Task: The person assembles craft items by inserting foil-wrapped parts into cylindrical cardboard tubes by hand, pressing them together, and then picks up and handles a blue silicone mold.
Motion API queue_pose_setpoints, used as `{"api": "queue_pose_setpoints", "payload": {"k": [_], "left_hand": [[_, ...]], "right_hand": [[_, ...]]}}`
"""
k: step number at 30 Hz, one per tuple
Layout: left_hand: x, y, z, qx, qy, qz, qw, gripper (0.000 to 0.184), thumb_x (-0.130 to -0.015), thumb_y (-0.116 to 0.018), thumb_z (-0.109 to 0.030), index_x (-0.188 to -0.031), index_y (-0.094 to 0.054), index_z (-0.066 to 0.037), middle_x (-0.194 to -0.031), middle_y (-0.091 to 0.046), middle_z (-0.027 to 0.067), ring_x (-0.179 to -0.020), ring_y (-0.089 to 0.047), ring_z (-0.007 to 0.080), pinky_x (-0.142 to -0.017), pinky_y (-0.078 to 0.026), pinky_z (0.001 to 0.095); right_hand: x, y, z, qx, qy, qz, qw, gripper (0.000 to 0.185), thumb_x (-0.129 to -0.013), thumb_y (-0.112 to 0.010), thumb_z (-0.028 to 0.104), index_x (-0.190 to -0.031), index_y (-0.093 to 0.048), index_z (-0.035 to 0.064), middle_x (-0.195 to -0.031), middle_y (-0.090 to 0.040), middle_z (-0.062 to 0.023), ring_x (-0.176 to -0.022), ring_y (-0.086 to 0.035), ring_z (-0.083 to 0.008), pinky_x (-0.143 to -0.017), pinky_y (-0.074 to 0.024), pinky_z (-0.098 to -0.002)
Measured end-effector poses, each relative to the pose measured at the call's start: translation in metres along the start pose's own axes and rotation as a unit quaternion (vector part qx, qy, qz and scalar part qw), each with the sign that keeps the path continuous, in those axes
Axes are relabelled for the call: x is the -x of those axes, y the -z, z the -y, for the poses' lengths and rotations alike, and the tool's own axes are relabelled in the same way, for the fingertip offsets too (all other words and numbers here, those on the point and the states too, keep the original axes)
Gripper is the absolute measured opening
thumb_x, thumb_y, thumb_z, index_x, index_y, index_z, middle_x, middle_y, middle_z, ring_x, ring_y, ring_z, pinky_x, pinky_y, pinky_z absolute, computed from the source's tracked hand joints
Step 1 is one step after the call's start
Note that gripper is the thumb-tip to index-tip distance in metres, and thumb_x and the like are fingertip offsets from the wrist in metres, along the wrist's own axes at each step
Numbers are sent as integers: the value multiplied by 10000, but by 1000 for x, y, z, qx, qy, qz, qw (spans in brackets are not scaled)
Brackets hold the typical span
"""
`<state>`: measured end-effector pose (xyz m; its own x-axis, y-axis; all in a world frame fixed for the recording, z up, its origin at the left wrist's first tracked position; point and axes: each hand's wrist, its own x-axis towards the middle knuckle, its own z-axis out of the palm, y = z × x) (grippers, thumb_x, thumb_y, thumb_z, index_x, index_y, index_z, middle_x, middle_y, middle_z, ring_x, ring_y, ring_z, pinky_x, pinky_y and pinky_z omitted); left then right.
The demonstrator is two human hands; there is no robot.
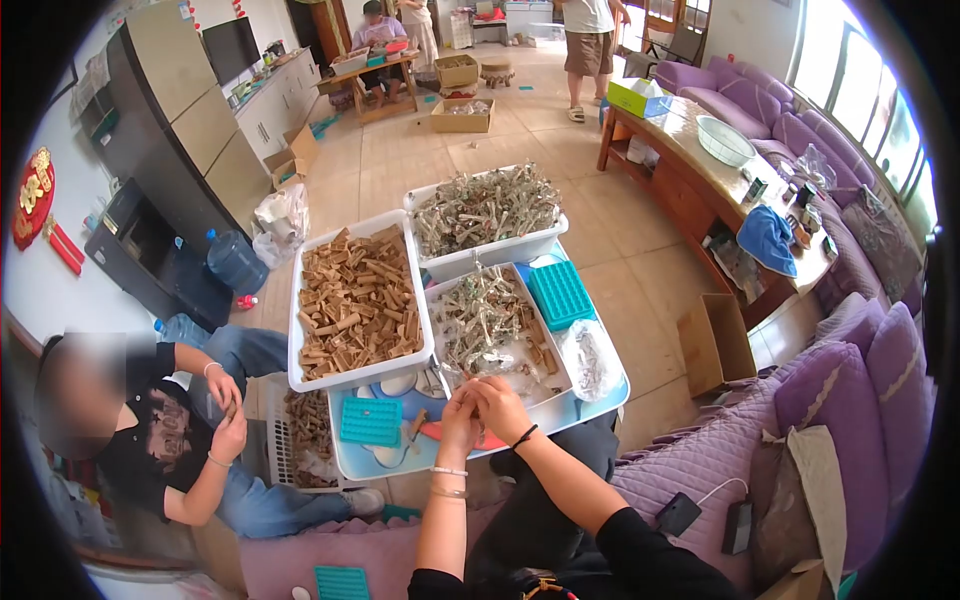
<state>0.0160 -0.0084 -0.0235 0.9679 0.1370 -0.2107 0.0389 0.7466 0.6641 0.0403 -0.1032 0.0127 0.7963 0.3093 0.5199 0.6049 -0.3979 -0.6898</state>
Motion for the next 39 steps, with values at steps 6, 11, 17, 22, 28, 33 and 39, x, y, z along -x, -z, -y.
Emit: {"api": "queue_pose_setpoints", "payload": {"k": [6, 11, 17, 22, 28, 33, 39], "left_hand": [[3, 1, -2, 2, 7, 26, 1000, 247, -836, -470, -80, -1076, -471, -18, -878, -560, 47, -730, -541, 133, -615, -450, 241], [5, -2, -7, 7, 15, 11, 1000, 251, -837, -477, -94, -1078, -471, -25, -891, -554, 54, -715, -531, 136, -602, -445, 245], [2, 5, -3, 11, 12, 32, 999, 255, -843, -476, -122, -1080, -473, -31, -912, -548, 60, -731, -530, 136, -625, -442, 249], [1, 6, -1, 0, 1, 27, 1000, 258, -849, -466, -143, -1081, -477, -29, -927, -545, 55, -751, -526, 135, -630, -442, 252], [3, 4, -3, 12, 14, 32, 999, 258, -858, -447, -138, -1089, -476, -27, -961, -537, 58, -752, -512, 128, -644, -438, 256], [2, 1, -4, -9, -1, 30, 1000, 270, -874, -399, -125, -1120, -459, -29, -1017, -529, 74, -802, -511, 136, -662, -421, 253], [6, 1, -7, 0, 1, 50, 999, 273, -881, -377, -125, -1126, -452, -30, -1081, -502, 86, -861, -516, 155, -669, -419, 264]], "right_hand": [[3, 1, -6, -29, 9, -34, 999, 183, -700, -530, 1, -876, -577, -5, -840, -555, -120, -773, -521, -290, -659, -446, -341], [1, 7, 0, -13, 17, -25, 999, 181, -703, -531, 1, -876, -584, 5, -839, -556, -115, -767, -520, -283, -655, -447, -339], [2, 6, 0, -15, 12, -28, 999, 159, -698, -531, -3, -842, -596, 16, -836, -553, -102, -760, -518, -280, -644, -448, -339], [4, 2, -1, -20, 0, -40, 999, 155, -662, -562, -14, -806, -607, 22, -825, -557, -116, -758, -527, -279, -662, -442, -340], [5, 2, -4, -37, -48, -43, 997, 120, -694, -581, 20, -805, -626, 30, -827, -566, -118, -740, -552, -267, -662, -452, -316], [9, -5, -14, -127, -125, -23, 984, 136, -712, -609, 53, -843, -624, 24, -835, -570, -108, -688, -580, -199, -615, -467, -264], [2, 3, -4, -151, -166, 4, 974, 140, -705, -612, 54, -836, -610, 4, -818, -572, -108, -666, -579, -192, -596, -466, -270]]}}
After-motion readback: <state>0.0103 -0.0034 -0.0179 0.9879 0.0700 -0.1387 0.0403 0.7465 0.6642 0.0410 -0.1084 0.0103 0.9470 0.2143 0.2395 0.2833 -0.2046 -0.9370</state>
